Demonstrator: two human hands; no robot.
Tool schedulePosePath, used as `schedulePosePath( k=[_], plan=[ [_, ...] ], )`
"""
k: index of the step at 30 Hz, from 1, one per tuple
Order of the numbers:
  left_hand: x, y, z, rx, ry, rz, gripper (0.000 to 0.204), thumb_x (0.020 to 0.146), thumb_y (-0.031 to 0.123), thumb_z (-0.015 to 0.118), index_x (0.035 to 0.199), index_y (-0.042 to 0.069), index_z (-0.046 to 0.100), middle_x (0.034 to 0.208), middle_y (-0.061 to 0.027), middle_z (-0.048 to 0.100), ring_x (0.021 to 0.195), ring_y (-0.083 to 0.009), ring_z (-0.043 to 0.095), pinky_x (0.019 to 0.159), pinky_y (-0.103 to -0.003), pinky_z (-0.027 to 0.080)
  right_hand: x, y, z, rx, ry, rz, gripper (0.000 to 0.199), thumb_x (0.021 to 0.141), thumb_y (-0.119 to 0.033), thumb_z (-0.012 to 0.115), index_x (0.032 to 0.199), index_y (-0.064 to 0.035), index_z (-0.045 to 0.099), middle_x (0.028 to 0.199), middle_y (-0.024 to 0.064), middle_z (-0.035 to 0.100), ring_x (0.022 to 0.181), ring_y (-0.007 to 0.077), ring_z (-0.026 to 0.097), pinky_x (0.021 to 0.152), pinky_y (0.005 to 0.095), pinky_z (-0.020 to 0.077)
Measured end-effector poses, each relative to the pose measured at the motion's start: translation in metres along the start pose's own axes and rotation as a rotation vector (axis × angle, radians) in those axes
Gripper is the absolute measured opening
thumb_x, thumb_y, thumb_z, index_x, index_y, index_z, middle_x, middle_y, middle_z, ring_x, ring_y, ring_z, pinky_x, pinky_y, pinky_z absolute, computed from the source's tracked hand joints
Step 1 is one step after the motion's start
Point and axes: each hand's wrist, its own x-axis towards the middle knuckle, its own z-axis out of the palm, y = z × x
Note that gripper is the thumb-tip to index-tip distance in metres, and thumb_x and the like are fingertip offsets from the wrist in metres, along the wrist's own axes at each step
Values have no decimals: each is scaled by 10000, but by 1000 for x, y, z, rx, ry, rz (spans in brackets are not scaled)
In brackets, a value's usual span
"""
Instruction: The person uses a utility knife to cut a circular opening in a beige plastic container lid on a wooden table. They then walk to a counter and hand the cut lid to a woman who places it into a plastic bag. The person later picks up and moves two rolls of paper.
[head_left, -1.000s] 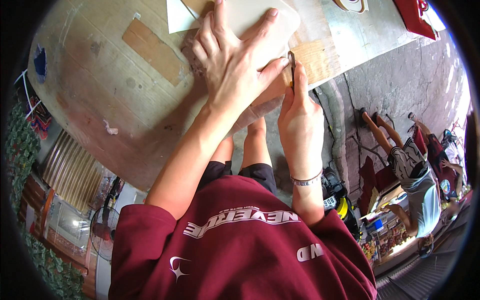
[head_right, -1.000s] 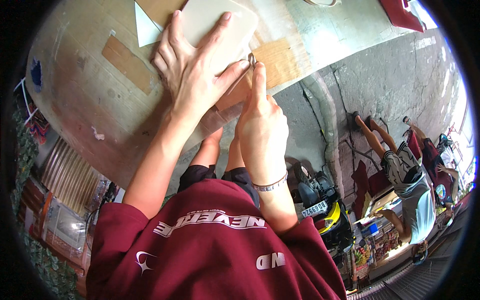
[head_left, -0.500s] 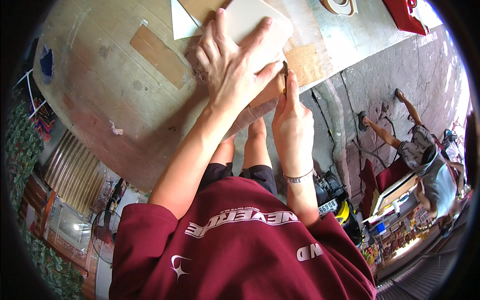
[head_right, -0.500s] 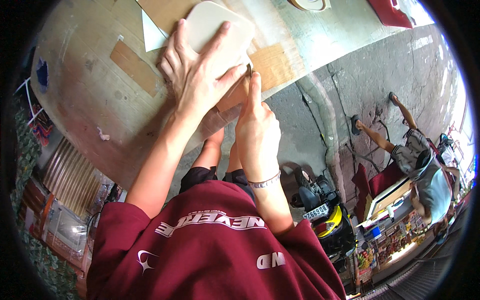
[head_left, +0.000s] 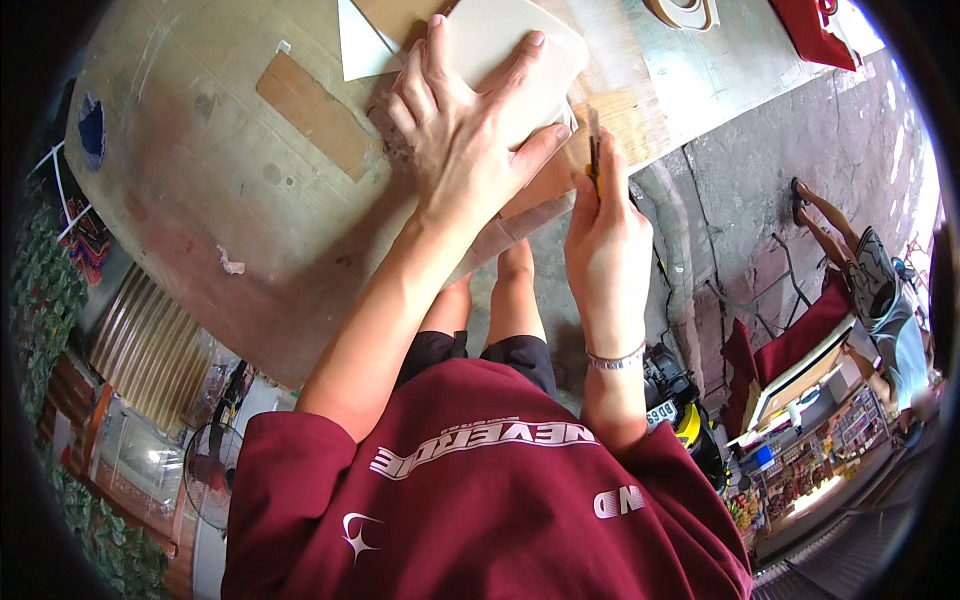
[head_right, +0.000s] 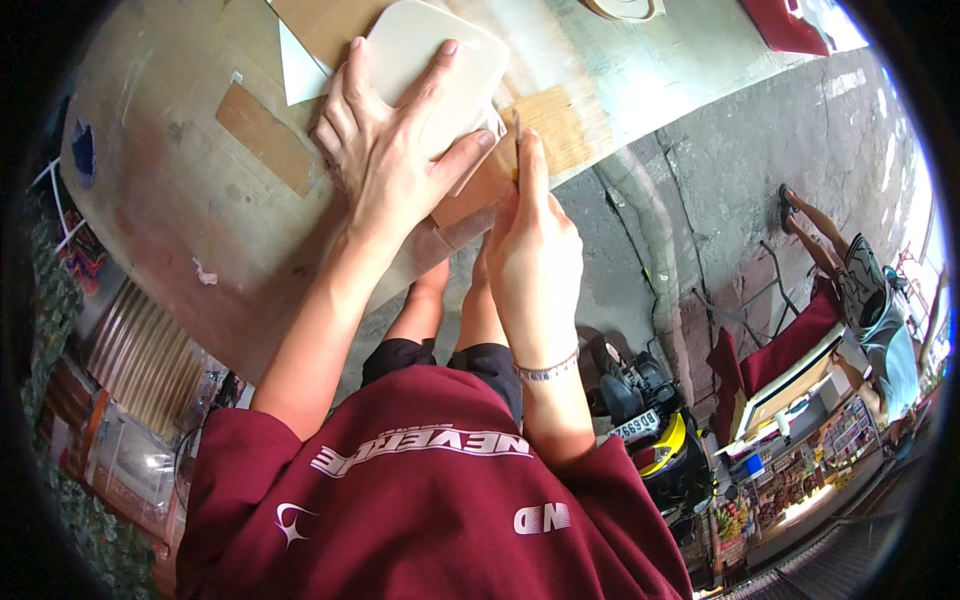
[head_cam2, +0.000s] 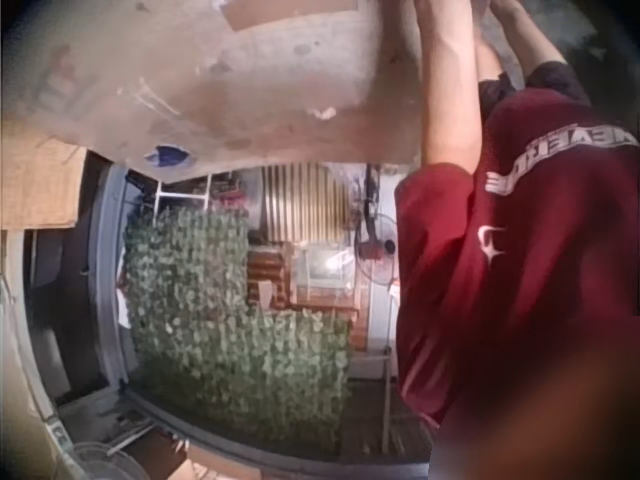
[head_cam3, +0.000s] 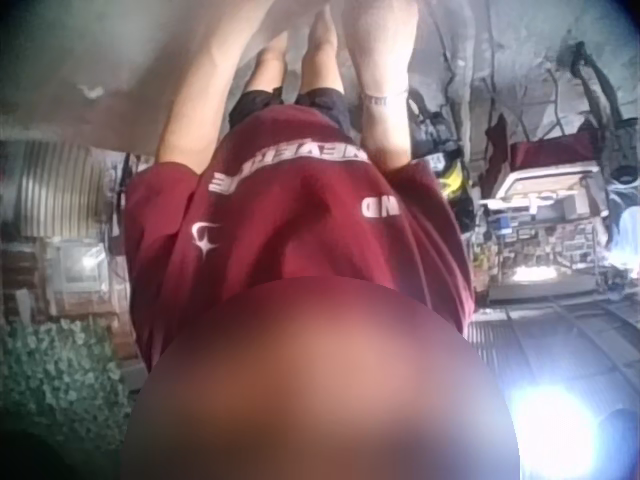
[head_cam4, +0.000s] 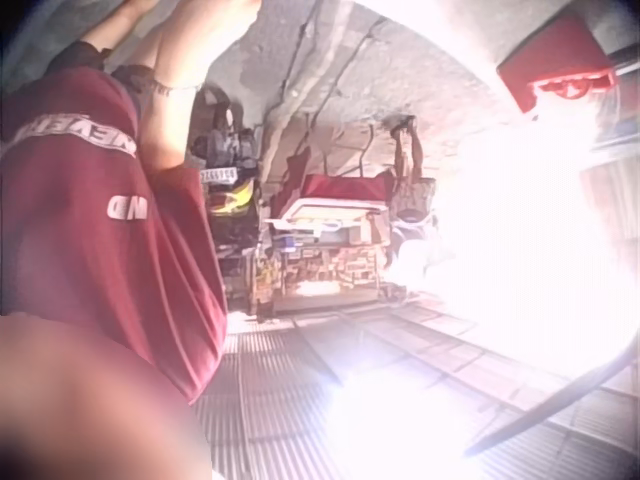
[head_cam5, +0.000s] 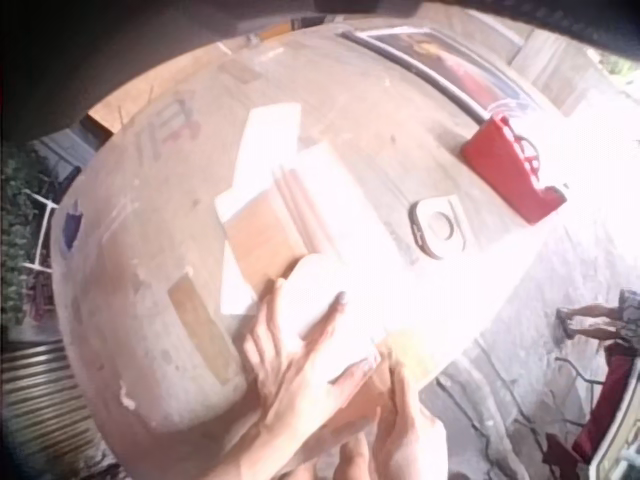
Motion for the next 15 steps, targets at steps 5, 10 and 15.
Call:
schedulePosePath(
  k=[5,10,15],
  plan=[
    [1,0,-1,15,-23,-3,867,763,515,852,1544,423,487,1639,-321,152,1432,-521,267,1079,-641,299,3,1,10,-36,-75,37,639,958,-59,622,1565,-90,428,989,232,715,808,401,727,683,469,588],
    [0,0,0,9,-12,8,881,766,526,847,1556,430,469,1638,-326,148,1438,-518,259,1080,-642,297,0,-2,10,-75,-93,50,667,948,-75,637,1575,-99,411,979,216,719,806,389,730,668,467,592],
    [1,1,0,61,3,-6,798,789,593,799,1521,417,534,1622,-297,231,1428,-468,292,1084,-584,293,-3,-3,12,-178,-124,91,692,944,-70,626,1589,-105,377,960,207,721,787,385,735,649,471,599]
  ],
)
